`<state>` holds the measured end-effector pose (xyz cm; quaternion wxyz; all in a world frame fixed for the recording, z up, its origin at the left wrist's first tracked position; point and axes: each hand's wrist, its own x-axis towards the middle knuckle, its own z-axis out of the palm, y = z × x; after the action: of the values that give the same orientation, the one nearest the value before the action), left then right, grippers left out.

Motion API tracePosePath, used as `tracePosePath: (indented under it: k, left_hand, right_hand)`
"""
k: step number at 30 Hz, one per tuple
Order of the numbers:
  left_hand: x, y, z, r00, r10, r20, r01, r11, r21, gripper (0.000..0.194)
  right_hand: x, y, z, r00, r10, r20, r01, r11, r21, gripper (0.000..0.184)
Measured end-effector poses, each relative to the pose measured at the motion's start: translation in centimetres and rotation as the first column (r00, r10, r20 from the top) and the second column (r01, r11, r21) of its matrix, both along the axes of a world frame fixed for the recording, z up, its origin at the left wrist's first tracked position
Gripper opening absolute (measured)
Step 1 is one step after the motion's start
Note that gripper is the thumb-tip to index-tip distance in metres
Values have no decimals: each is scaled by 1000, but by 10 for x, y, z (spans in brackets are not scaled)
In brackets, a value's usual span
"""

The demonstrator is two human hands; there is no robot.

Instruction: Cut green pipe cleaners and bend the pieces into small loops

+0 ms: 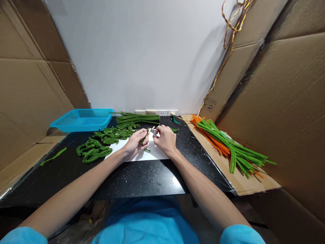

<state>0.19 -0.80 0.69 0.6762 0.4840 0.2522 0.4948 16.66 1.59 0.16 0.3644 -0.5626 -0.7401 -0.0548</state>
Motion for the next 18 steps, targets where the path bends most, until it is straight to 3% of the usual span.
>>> tracePosePath:
  k: [6,12,18]
  left_hand:
    - [-2,-1,1,997,-19,-78,28,992,121,36]
    - [1,-4,7,986,11,-169,25,977,211,40]
    - [2,-4,7,984,28,-176,18,968,252,40]
  right_hand:
    - [3,1,1,999,40,-30,-38,998,42,10]
    - [-1,6,-6,969,131,-212,-132,991,8,22]
    - [-4,10,-11,941,170,-294,-174,985,16,18]
